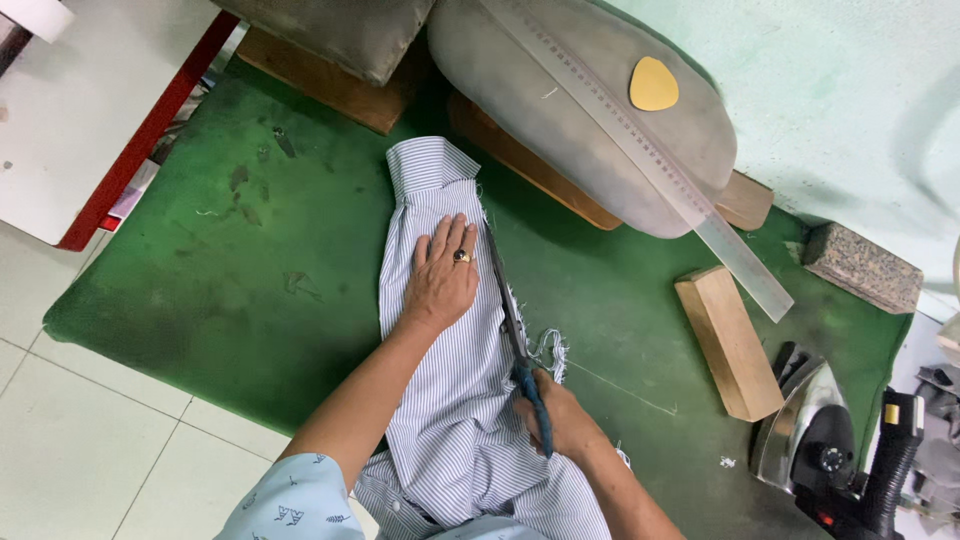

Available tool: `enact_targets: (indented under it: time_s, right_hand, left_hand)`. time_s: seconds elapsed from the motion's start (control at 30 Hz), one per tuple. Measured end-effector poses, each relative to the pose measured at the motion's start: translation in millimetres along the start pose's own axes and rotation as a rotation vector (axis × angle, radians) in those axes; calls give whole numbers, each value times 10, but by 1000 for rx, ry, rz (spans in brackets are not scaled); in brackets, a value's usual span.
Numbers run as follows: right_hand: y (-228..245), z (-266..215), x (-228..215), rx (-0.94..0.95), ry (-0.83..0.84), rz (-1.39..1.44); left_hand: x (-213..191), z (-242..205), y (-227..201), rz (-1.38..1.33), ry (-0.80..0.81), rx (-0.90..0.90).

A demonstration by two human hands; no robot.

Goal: The person uses shears to cut a long strip from the edge of a striped fabric laid on a green work table. They repeatedly reposition and fold the fabric to continue cutting along its length, then trim the cut strip further.

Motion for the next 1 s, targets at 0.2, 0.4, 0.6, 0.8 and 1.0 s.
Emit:
enact_targets:
  time_s: [0.2, 0.4, 0.6, 0.8, 1.0]
  right_hand:
    - [209, -121, -32, -37, 55, 123]
    - [203, 202, 4, -123, 58, 21]
    - [467, -12, -75, -24, -24, 69]
    - [333, 208, 19, -303, -20, -22]
    - [309, 433, -7, -396, -148, -119]
  left_hand:
    - [44, -11, 15, 1, -5, -4]
    - [37, -6, 31, -8, 23, -17]
    - [5, -10, 16, 15, -11, -2]
    - [6, -26, 8, 30, -95, 30]
    - [2, -42, 10, 24, -153, 57]
Point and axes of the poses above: each hand's wrist, its own z-axis towards the middle knuckle, its own x-axis out of the palm, y = z × x, the point moved 8 cm from there along z, towards the middle knuckle, and after that the axes turned 8 degrees about -y, right-handed, at the moved point
